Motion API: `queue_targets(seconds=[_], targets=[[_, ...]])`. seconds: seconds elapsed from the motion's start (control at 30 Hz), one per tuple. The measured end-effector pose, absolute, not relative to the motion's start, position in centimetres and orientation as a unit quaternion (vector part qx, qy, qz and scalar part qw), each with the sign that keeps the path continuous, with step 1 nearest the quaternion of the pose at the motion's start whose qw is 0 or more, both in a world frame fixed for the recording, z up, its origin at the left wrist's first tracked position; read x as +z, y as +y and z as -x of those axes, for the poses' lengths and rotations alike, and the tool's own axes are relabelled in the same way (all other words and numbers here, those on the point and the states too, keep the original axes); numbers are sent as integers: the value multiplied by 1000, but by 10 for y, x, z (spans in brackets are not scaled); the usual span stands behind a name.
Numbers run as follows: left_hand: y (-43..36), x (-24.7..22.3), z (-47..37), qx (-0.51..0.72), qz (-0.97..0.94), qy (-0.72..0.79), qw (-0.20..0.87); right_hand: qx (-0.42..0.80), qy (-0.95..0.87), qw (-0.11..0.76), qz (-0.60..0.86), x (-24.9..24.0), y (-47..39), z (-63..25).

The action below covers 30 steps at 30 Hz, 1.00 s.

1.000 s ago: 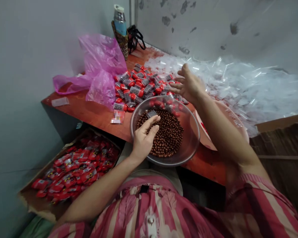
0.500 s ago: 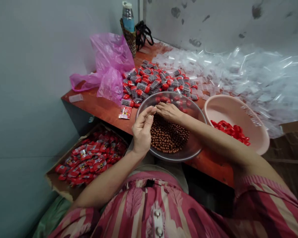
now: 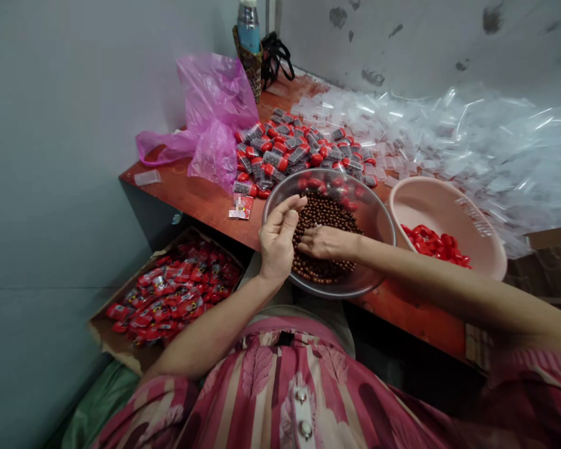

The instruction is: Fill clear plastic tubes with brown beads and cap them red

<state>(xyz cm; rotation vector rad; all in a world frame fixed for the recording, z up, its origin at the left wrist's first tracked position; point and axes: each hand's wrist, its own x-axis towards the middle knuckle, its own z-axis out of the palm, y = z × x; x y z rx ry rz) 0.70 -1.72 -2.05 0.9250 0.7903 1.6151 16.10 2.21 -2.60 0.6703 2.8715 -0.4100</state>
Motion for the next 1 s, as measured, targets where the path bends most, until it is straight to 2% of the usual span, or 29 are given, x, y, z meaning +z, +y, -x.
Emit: queue_targets(seconds=[0.07, 0.13, 0.3, 0.47, 0.6, 0.7, 0.8, 0.9, 1.0], targets=[[-17, -21, -7, 675, -393, 339, 524, -212, 950, 72, -219, -24, 12, -149], [-17, -21, -7, 673, -402, 344, 516, -311, 908, 18, -280, -21, 7, -147], [-16, -23, -6, 665, -420, 351, 508, -558, 673, -220, -433, -8, 6, -169], [-14, -22, -8, 598, -432, 367, 567, -623, 527, -351, -459, 8, 4, -182], [-14, -21, -9, 497, -458, 358, 644, -607, 510, -405, -455, 14, 0, -184], [-14, -21, -10, 475, -451, 349, 670, -550, 582, -406, -441, 19, -4, -187], [-12, -21, -9, 473, -449, 349, 673, -421, 707, -370, -430, 27, -6, -195], [-10, -21, -6, 453, -507, 352, 643, -286, 827, -298, -381, 37, -4, -205], [-10, -16, -3, 432, -575, 359, 595, -216, 890, -244, -321, 43, -5, -212]])
